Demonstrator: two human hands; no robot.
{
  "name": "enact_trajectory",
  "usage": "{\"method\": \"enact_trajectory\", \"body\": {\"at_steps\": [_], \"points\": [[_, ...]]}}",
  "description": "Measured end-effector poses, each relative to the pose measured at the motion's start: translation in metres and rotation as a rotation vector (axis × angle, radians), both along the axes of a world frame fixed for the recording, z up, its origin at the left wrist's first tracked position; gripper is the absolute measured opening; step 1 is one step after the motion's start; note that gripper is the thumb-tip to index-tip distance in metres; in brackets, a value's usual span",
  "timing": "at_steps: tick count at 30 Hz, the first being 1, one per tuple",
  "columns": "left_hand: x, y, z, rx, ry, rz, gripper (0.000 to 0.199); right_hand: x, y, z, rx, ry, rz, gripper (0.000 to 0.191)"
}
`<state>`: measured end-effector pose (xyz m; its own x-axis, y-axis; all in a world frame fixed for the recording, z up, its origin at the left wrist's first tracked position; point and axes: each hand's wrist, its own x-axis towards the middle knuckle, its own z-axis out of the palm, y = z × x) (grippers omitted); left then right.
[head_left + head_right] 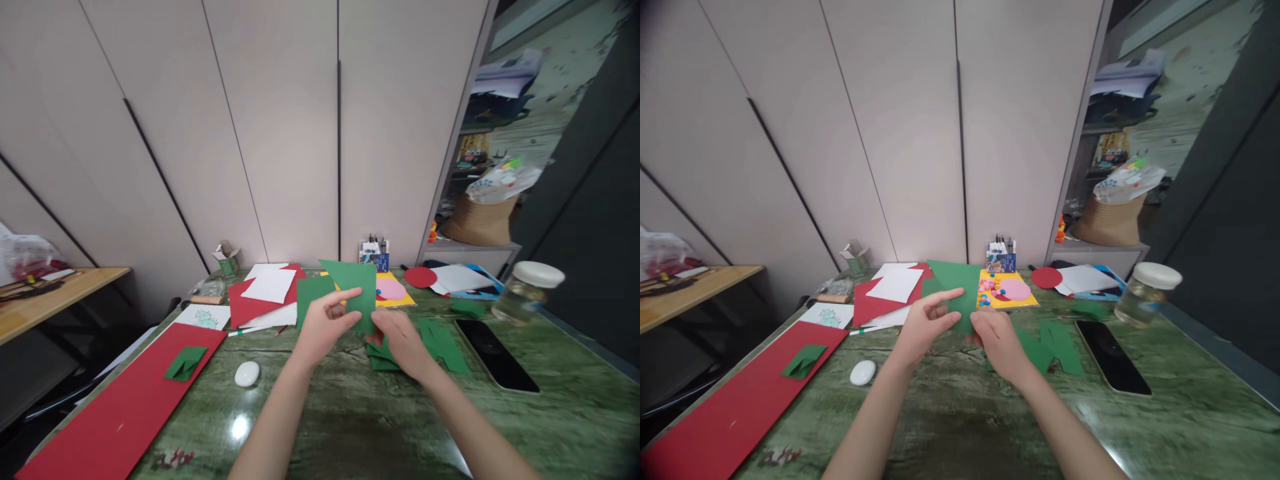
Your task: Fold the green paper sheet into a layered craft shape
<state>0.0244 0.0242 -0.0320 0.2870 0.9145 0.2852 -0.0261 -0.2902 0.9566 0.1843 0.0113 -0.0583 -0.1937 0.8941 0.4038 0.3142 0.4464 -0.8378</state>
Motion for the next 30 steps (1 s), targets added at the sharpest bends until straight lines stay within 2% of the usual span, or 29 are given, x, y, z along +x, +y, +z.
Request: {"method": "enact_trajectory", "body": {"at_steps": [4, 8, 11, 13, 16, 18, 20, 24, 30], "points": [[0.000, 0.000, -0.001, 0.000, -0.002, -0.006, 0.039, -0.001, -0.001, 0.001, 0.091, -0.094, -0.046, 0.049], [-0.001, 0.002, -0.004, -0.032, -0.047, -0.021, 0.040, 0.003, -0.001, 0.002, 0.013, -0.032, 0.014, 0.051], [-0.002, 0.003, -0.006, -0.096, -0.165, -0.099, 0.041, 0.008, 0.001, 0.005, -0.032, 0.072, 0.098, 0.049], [-0.004, 0.004, -0.006, -0.113, -0.228, -0.159, 0.040, 0.012, 0.003, 0.008, 0.008, 0.149, 0.102, 0.043], [-0.006, 0.003, -0.005, -0.103, -0.237, -0.256, 0.039, 0.015, 0.004, 0.012, 0.037, 0.290, 0.019, 0.018], [-0.007, 0.003, -0.004, -0.109, -0.223, -0.319, 0.038, 0.017, 0.003, 0.015, 0.029, 0.330, -0.023, 0.037], [-0.007, 0.003, -0.003, -0.142, -0.234, -0.356, 0.037, 0.018, 0.002, 0.017, 0.046, 0.292, -0.056, 0.042], [-0.005, 0.004, -0.003, -0.229, -0.316, -0.326, 0.036, 0.024, 0.002, 0.020, 0.113, 0.176, -0.121, 0.025], [-0.007, 0.009, -0.001, -0.259, -0.429, -0.252, 0.029, 0.036, 0.005, 0.020, 0.191, 0.079, -0.201, 0.009]]}}
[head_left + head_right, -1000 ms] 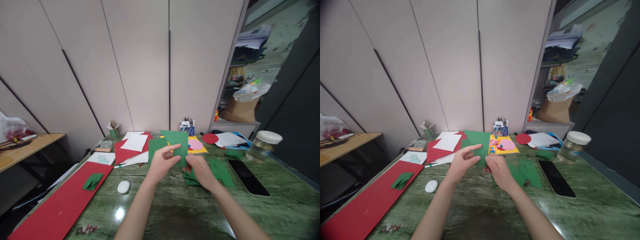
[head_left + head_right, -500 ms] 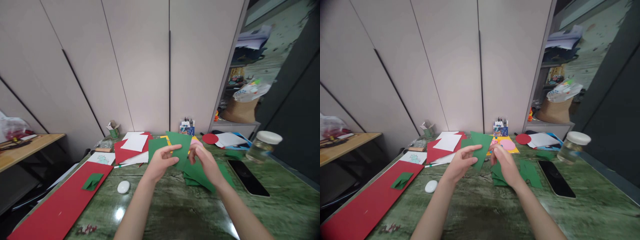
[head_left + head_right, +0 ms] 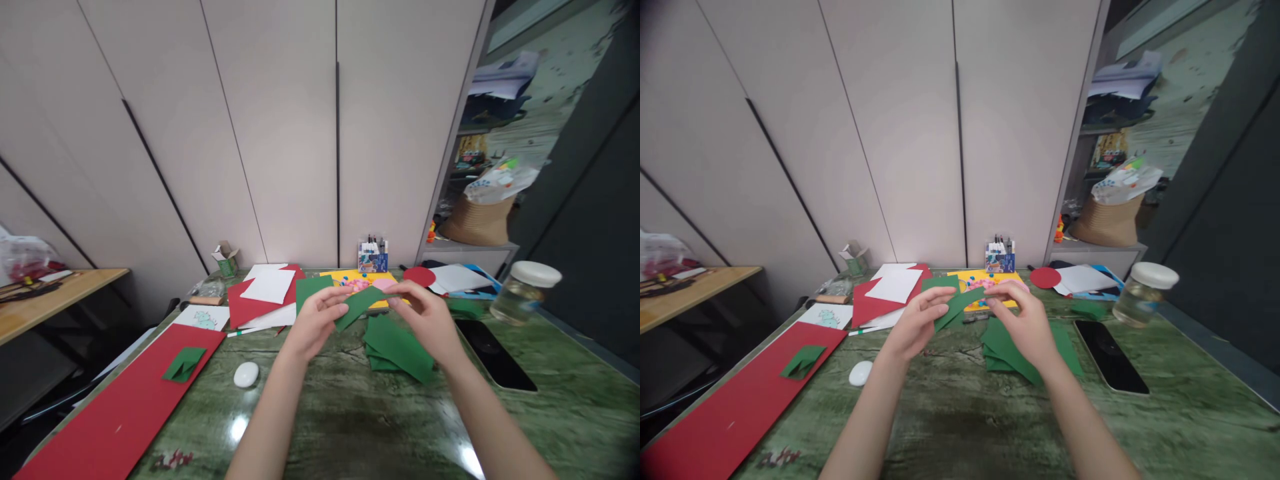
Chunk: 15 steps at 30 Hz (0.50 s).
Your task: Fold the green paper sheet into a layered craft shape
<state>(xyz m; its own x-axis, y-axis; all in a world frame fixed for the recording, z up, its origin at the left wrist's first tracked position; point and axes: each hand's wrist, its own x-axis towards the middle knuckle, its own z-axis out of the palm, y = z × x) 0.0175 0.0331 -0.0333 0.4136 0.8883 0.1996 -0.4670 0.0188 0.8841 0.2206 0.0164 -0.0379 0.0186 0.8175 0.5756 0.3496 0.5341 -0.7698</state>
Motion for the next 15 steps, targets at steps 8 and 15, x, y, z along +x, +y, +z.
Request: {"method": "enact_trajectory", "body": {"at_steps": [8, 15], "points": [[0.0035, 0.0006, -0.0007, 0.105, -0.025, 0.219, 0.025, 0.0002, -0.0049, 0.0058, 0.128, -0.073, -0.086, 0.020], [0.0076, 0.0003, -0.0048, 0.130, 0.138, 0.282, 0.014, 0.0017, -0.0052, 0.0055, 0.033, -0.056, 0.026, 0.027]]}}
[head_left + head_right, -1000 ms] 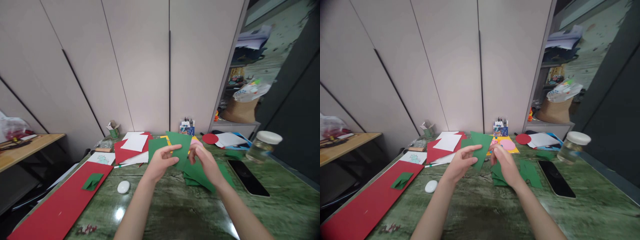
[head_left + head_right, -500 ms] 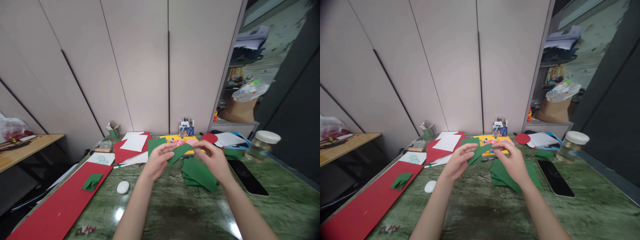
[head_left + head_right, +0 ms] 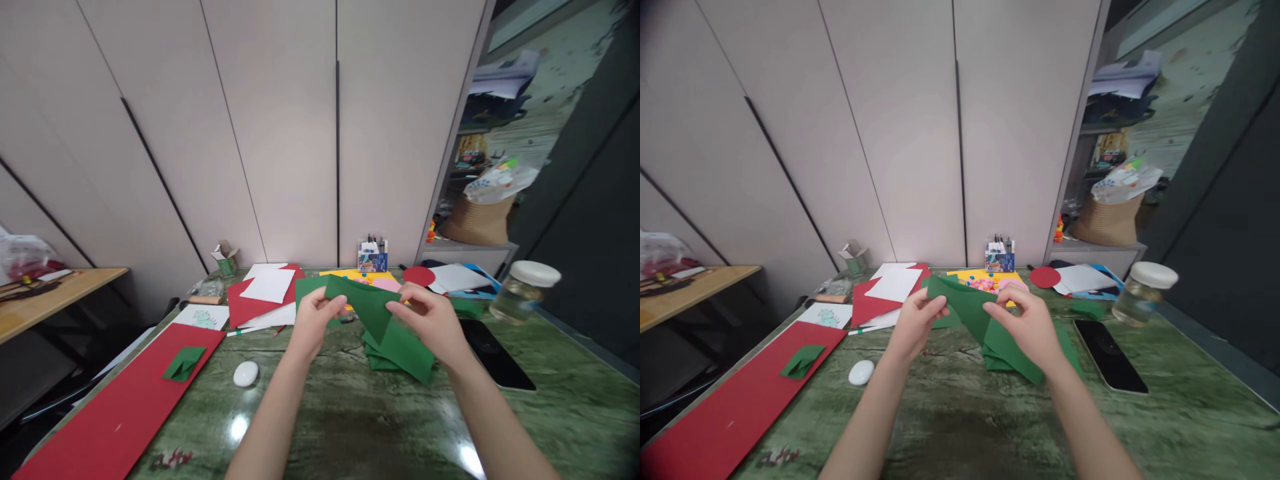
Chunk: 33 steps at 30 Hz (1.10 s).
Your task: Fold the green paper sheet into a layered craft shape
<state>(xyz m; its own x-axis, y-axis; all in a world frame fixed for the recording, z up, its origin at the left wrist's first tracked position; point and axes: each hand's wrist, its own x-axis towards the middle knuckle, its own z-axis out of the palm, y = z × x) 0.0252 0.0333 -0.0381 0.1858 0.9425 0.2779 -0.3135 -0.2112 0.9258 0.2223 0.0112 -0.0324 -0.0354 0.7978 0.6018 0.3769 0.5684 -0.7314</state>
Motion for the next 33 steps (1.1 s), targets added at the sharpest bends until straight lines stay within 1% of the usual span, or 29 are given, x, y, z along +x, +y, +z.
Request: {"method": "enact_trajectory", "body": {"at_steps": [3, 5, 7, 9, 12, 14, 17, 22, 25, 28, 30, 33], "points": [[0.000, 0.001, -0.001, -0.021, 0.003, -0.016, 0.015, 0.002, 0.000, -0.001, -0.035, 0.012, 0.027, 0.027], [-0.001, 0.001, 0.000, 0.013, -0.002, 0.057, 0.020, 0.002, -0.001, 0.000, -0.002, -0.024, -0.006, 0.027], [-0.002, 0.002, 0.000, 0.059, 0.005, 0.172, 0.031, 0.001, -0.003, 0.001, 0.069, -0.104, -0.053, 0.025], [-0.003, 0.003, 0.001, 0.083, 0.027, 0.220, 0.038, -0.001, -0.005, 0.001, 0.155, -0.198, -0.079, 0.021], [-0.002, 0.004, 0.000, 0.080, 0.047, 0.164, 0.042, -0.003, -0.008, 0.002, 0.242, -0.296, -0.087, 0.016], [-0.002, 0.003, 0.000, 0.071, 0.067, 0.136, 0.044, -0.003, -0.008, 0.002, 0.232, -0.299, -0.095, 0.015], [-0.001, 0.002, 0.000, 0.065, 0.092, 0.087, 0.043, -0.002, -0.005, 0.002, 0.141, -0.206, -0.086, 0.018], [-0.002, 0.002, -0.002, 0.063, 0.084, 0.022, 0.036, 0.006, 0.003, 0.001, -0.011, 0.014, -0.015, 0.023], [-0.002, 0.001, -0.002, 0.009, 0.040, -0.038, 0.037, 0.009, 0.006, -0.002, -0.103, 0.131, -0.031, 0.025], [-0.003, -0.001, 0.001, -0.072, -0.054, -0.119, 0.042, 0.010, 0.008, -0.006, -0.143, 0.200, -0.042, 0.027], [-0.003, -0.003, 0.003, -0.095, -0.100, -0.126, 0.044, 0.008, 0.010, -0.008, -0.149, 0.243, -0.025, 0.027], [-0.002, -0.004, 0.004, -0.068, -0.113, -0.084, 0.044, 0.005, 0.010, -0.009, -0.162, 0.305, -0.004, 0.026]]}}
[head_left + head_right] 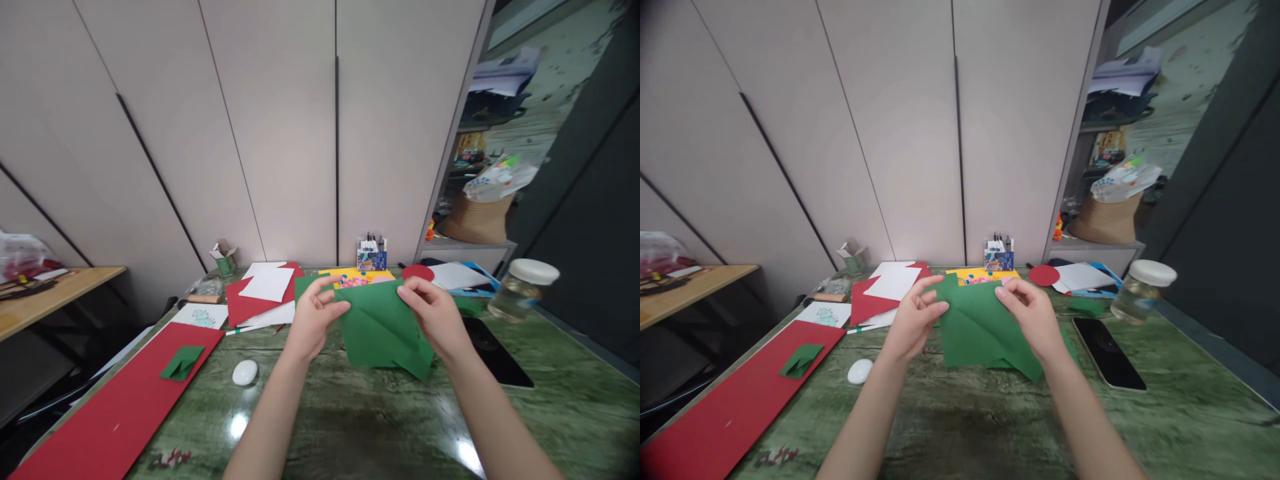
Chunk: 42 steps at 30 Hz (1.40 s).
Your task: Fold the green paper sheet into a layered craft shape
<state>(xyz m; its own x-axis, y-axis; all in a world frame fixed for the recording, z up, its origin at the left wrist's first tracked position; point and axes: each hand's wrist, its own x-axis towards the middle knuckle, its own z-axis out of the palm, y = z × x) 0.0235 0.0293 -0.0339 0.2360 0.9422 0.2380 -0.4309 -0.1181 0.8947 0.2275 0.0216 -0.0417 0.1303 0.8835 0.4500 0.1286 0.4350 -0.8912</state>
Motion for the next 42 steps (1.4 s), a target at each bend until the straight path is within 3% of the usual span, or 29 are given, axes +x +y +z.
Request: {"method": "enact_trajectory", "body": {"at_steps": [6, 7, 13, 17, 23, 33, 42], "points": [[0.001, 0.001, -0.007, 0.190, 0.169, 0.287, 0.002, -0.010, -0.003, 0.002, 0.044, -0.068, -0.067, 0.026], [0.001, 0.001, -0.007, 0.197, 0.208, 0.303, 0.006, -0.012, -0.004, 0.002, 0.058, -0.087, -0.077, 0.026], [0.001, -0.004, 0.000, 0.222, 0.325, 0.242, 0.031, -0.016, -0.004, 0.004, 0.045, -0.161, -0.038, 0.020], [0.001, -0.003, 0.001, 0.363, 0.510, 0.214, 0.032, -0.014, -0.002, 0.005, 0.021, -0.194, 0.037, 0.017], [0.001, -0.006, 0.002, 0.499, 0.662, 0.091, 0.036, -0.016, -0.004, 0.007, 0.010, -0.442, 0.101, 0.016], [0.000, -0.013, 0.004, 0.534, 0.727, 0.101, 0.038, -0.013, -0.002, 0.004, -0.019, -0.467, 0.164, 0.012], [0.001, -0.012, 0.005, 0.425, 0.683, 0.133, 0.023, -0.014, -0.007, 0.008, -0.067, -0.416, 0.246, 0.012]]}}
